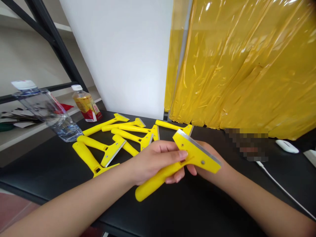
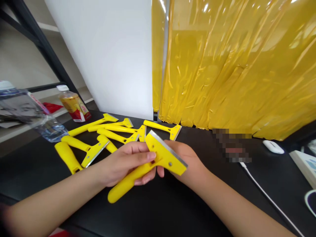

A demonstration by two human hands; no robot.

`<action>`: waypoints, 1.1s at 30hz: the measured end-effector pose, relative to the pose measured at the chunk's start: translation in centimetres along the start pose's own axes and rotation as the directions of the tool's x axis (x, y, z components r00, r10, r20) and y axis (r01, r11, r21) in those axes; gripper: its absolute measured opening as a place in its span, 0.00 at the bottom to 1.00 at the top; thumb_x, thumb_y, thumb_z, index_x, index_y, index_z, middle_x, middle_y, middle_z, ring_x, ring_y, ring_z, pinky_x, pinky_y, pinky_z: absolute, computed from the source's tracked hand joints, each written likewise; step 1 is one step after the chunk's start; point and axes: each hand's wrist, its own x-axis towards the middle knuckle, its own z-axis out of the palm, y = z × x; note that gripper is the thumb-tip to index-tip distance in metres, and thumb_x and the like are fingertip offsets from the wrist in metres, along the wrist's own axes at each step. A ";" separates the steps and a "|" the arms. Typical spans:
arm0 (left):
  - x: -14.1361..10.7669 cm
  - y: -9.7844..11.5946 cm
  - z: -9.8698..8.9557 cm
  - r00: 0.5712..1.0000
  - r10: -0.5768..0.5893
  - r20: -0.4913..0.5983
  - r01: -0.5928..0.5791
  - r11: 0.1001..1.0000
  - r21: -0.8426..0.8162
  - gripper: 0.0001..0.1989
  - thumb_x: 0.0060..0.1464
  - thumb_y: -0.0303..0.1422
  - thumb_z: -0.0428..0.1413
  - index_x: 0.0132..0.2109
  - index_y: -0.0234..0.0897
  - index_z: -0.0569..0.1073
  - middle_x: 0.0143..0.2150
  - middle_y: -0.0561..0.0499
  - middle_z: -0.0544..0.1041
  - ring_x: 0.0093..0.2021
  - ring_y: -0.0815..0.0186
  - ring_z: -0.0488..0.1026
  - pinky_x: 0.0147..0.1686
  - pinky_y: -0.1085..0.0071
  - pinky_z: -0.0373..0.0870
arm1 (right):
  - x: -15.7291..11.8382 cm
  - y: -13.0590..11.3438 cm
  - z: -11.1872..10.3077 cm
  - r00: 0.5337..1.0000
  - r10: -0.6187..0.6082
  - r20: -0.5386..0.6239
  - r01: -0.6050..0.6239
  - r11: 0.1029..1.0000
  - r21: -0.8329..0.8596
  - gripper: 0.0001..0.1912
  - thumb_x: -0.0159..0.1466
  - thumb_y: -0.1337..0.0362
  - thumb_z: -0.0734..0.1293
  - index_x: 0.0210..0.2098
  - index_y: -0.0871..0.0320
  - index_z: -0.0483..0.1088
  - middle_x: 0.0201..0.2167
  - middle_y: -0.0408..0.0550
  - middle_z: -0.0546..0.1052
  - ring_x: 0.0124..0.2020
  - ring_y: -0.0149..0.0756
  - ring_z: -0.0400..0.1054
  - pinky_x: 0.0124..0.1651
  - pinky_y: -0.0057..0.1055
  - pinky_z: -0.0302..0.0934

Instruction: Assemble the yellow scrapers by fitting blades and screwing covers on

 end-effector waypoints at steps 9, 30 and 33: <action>0.2 -0.3 -0.1 0.997 -0.072 -0.021 0.075 0.972 0.223 0.14 0.66 0.41 0.59 0.39 0.34 0.81 0.37 0.42 0.83 0.24 0.71 0.71 0.21 0.78 0.66 | -0.1 -2.2 -1.7 0.917 0.362 0.169 -0.393 0.742 0.543 0.21 0.56 0.48 0.79 0.36 0.59 0.76 0.27 0.45 0.79 0.24 0.32 0.70 0.29 0.28 0.62; 1.1 -0.7 -1.0 0.988 -0.021 -0.152 0.063 0.959 0.277 0.16 0.64 0.41 0.60 0.34 0.33 0.82 0.24 0.47 0.77 0.21 0.69 0.70 0.22 0.76 0.68 | 0.2 -0.6 -1.8 0.958 0.241 0.157 -0.285 0.725 0.627 0.15 0.68 0.51 0.69 0.36 0.57 0.76 0.30 0.46 0.77 0.30 0.36 0.69 0.37 0.33 0.64; 1.3 -0.9 -0.9 0.986 -0.007 -0.166 0.050 0.965 0.256 0.14 0.64 0.40 0.60 0.35 0.33 0.80 0.28 0.46 0.79 0.22 0.70 0.71 0.22 0.75 0.69 | 0.2 -0.8 -1.9 0.964 0.191 0.186 -0.265 0.753 0.602 0.18 0.69 0.50 0.67 0.40 0.59 0.77 0.29 0.48 0.78 0.30 0.37 0.71 0.35 0.32 0.63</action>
